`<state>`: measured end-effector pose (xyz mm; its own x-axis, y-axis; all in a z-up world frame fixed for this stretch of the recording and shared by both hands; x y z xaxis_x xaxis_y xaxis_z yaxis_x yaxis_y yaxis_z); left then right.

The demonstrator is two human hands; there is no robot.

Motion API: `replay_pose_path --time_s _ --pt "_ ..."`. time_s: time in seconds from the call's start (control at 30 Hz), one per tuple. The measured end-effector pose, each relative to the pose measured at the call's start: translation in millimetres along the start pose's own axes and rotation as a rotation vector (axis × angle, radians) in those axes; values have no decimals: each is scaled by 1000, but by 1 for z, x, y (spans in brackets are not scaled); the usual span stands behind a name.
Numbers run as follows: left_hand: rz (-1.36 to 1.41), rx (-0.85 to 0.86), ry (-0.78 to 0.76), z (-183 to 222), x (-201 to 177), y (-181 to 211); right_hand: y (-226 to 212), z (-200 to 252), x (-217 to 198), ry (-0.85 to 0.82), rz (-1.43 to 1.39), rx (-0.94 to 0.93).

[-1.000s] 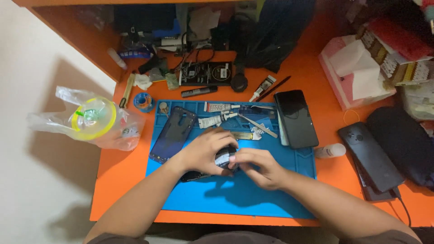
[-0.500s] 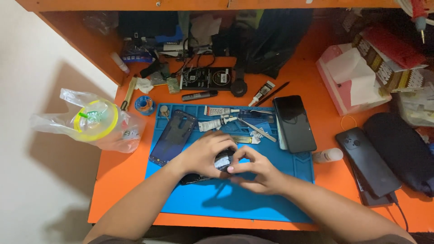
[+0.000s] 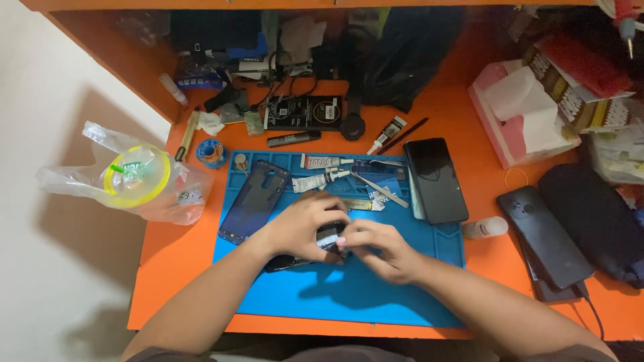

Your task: Using a precision screwdriver and hands to remove internal components and screws from a smartphone.

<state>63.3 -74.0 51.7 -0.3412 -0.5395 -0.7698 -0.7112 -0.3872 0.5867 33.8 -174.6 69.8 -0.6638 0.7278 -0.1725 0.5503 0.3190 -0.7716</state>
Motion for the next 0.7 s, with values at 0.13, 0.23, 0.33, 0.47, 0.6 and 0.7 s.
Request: replay_pose_path --time_s 0.13,0.23,0.33,0.47,0.6,0.7 --pt "-15 -18 -6 -1 3 -5 -6 -1 -1 -3 94 -50" --pt "2 -22 -18 0 5 -5 -7 -5 0 3 1 -16" --pt "-7 -29 -9 0 4 -7 -12 -7 2 -23 104 -70" --pt "3 -34 -17 1 6 -9 -6 -3 1 -3 70 -34" --pt "-10 -34 -15 2 7 -12 -6 -7 5 2 31 3" --pt "-12 -26 -9 2 5 -9 -8 -7 3 -21 50 -12"
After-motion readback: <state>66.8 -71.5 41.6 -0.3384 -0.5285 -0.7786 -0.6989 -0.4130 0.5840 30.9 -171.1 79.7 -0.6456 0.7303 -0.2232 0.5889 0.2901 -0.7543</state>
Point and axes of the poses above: each hand's wrist, its own z-axis away from the middle knuckle, its own x-axis out of the palm, y = z × x, the point moved 10 cm from there along -z, towards the middle knuckle, and after that the axes turned 5 degrees about -y, right-handed, at the moved point
